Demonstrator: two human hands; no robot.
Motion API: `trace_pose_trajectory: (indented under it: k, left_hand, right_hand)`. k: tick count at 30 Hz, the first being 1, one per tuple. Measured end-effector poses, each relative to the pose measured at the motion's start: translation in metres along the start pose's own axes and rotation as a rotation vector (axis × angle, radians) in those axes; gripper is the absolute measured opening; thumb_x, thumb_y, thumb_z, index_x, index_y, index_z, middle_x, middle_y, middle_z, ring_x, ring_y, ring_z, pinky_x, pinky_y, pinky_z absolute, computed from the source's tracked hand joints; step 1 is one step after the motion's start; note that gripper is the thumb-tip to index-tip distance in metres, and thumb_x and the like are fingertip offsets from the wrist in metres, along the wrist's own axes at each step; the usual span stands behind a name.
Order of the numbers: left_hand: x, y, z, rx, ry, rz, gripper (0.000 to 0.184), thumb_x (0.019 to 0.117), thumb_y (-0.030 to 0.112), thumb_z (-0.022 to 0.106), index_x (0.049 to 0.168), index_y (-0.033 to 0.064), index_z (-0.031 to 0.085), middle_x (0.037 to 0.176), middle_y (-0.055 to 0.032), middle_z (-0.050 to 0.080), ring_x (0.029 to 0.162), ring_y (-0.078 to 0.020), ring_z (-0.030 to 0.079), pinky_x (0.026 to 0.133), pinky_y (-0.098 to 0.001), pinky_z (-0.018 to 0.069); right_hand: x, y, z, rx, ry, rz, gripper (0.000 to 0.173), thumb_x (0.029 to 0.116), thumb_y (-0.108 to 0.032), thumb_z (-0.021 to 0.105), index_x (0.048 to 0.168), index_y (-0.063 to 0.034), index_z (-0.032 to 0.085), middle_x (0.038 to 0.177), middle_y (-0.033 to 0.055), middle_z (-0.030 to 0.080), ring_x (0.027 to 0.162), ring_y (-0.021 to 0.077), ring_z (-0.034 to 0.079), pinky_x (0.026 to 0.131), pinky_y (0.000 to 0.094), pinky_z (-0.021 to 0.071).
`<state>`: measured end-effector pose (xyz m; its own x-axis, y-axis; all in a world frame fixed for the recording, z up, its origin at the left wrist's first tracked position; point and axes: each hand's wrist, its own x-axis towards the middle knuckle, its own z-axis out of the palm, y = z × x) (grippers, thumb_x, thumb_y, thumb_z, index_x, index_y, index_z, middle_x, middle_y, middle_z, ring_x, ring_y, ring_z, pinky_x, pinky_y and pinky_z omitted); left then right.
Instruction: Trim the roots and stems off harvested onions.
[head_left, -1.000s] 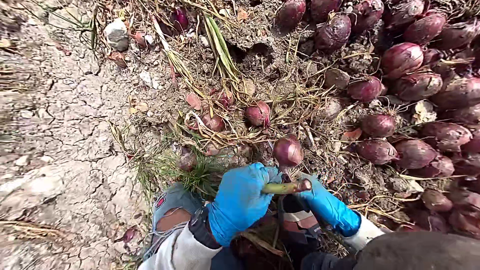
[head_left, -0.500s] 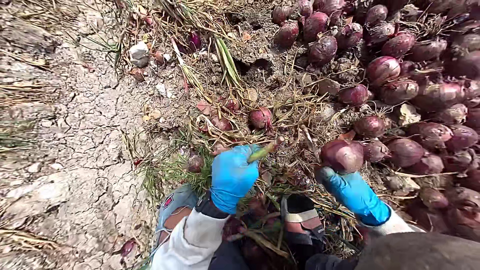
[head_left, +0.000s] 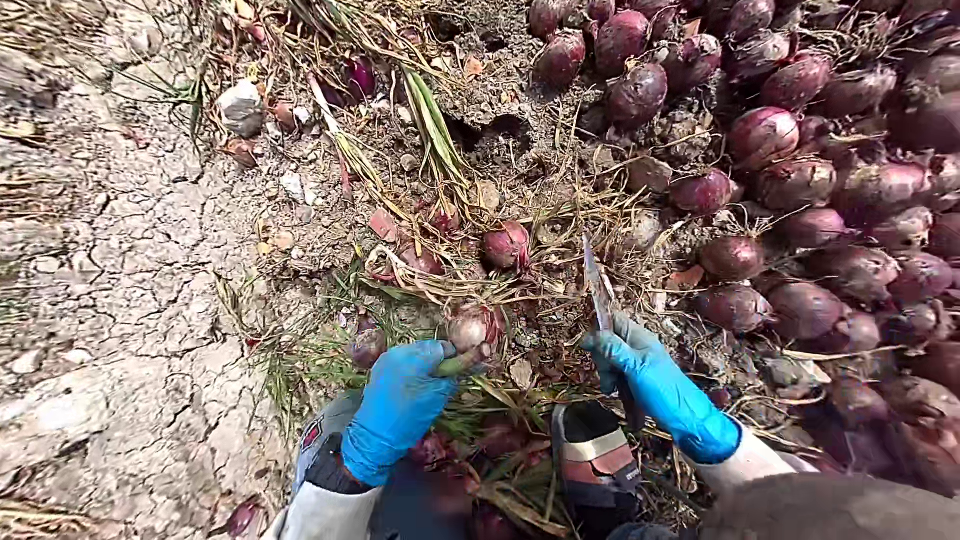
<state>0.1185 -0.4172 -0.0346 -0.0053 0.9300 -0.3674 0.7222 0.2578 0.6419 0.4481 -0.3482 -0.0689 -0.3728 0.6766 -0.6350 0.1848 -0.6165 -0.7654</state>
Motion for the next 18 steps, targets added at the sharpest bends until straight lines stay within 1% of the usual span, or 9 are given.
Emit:
trace_pose_trajectory:
  k: [3,5,7,9,11,13,15,17,18]
  left_hand:
    - [0.002,0.047,0.0,-0.569,-0.242,0.149,0.032,0.0945,0.045,0.074,0.092,0.013,0.074,0.082,0.002,0.069,0.07,-0.0074,0.066,0.067,-0.0282,0.0595]
    - [0.008,0.064,-0.004,-0.764,-0.452,0.162,0.03,0.0986,0.045,0.069,0.098,0.0149,0.073,0.08,0.0036,0.07,0.06,-0.0032,0.061,0.057,-0.0214,0.0549]
    - [0.011,0.069,-0.007,-0.919,-0.594,0.116,0.032,0.1009,0.05,0.062,0.094,0.0201,0.072,0.075,0.0082,0.071,0.053,0.0041,0.056,0.049,-0.014,0.0465]
    - [0.009,0.069,-0.007,-0.983,-0.602,0.06,0.038,0.098,0.059,0.06,0.093,0.0233,0.071,0.075,0.0093,0.072,0.053,0.0053,0.058,0.048,-0.013,0.0474]
    - [0.007,0.066,-0.005,-0.737,-0.406,0.039,0.045,0.0905,0.065,0.067,0.084,0.0215,0.07,0.071,0.0097,0.069,0.055,0.0014,0.059,0.051,-0.0192,0.051]
    - [0.006,0.059,-0.006,-0.232,-0.098,0.131,0.049,0.0882,0.064,0.072,0.075,0.0164,0.07,0.074,0.0044,0.062,0.074,-0.0085,0.061,0.072,-0.0321,0.0533]
    - [0.006,0.051,-0.009,0.165,0.176,0.303,0.04,0.0921,0.055,0.069,0.075,0.0184,0.072,0.077,0.0015,0.068,0.086,-0.0172,0.066,0.088,-0.0474,0.0531]
    - [-0.004,0.059,-0.014,0.287,0.141,0.407,0.03,0.0971,0.046,0.063,0.089,0.0197,0.075,0.087,0.0008,0.072,0.092,-0.0201,0.068,0.084,-0.0481,0.0555]
    - [-0.012,0.069,-0.012,0.309,0.039,0.433,0.029,0.1,0.043,0.059,0.099,0.0186,0.075,0.095,-0.001,0.074,0.096,-0.0212,0.069,0.084,-0.0473,0.0582]
  right_hand:
    - [0.001,-0.018,0.023,-0.016,-0.238,-0.052,0.072,0.0807,-0.07,0.072,0.12,-0.0108,0.06,0.09,0.0002,0.067,0.075,0.0104,0.065,0.068,0.033,0.0576]
    - [-0.001,-0.032,0.026,0.0,-0.337,-0.218,0.079,0.0828,-0.073,0.068,0.126,-0.0071,0.058,0.103,0.0002,0.07,0.093,0.0078,0.067,0.081,0.0326,0.0587]
    - [-0.002,-0.038,0.027,0.026,-0.36,-0.367,0.07,0.091,-0.07,0.06,0.12,-0.0055,0.061,0.096,-0.0007,0.069,0.089,0.0057,0.066,0.079,0.0297,0.0577]
    - [-0.004,-0.035,0.03,0.054,-0.352,-0.433,0.056,0.0976,-0.066,0.053,0.103,-0.0105,0.063,0.08,-0.0058,0.062,0.073,0.0012,0.06,0.066,0.0241,0.0528]
    - [-0.007,-0.029,0.035,0.137,-0.357,-0.399,0.042,0.1029,-0.053,0.054,0.093,-0.0141,0.064,0.073,-0.0087,0.058,0.064,-0.0006,0.054,0.059,0.0205,0.0473]
    - [-0.009,-0.02,0.04,0.142,-0.284,-0.288,0.038,0.1042,-0.049,0.054,0.087,-0.0157,0.064,0.067,-0.0087,0.054,0.056,0.0013,0.049,0.052,0.021,0.0426]
    - [-0.008,-0.009,0.041,0.107,-0.165,-0.137,0.044,0.0991,-0.057,0.057,0.088,-0.0154,0.062,0.062,-0.0053,0.05,0.047,0.0065,0.045,0.044,0.0253,0.0413]
    - [-0.009,0.002,0.039,0.016,-0.162,-0.043,0.063,0.0837,-0.073,0.065,0.105,-0.0136,0.062,0.068,-0.0032,0.055,0.051,0.0095,0.051,0.048,0.0299,0.0482]
    - [-0.013,0.005,0.039,-0.042,-0.189,-0.056,0.072,0.0786,-0.076,0.069,0.113,-0.0129,0.063,0.077,-0.0031,0.062,0.06,0.0087,0.058,0.056,0.031,0.0529]
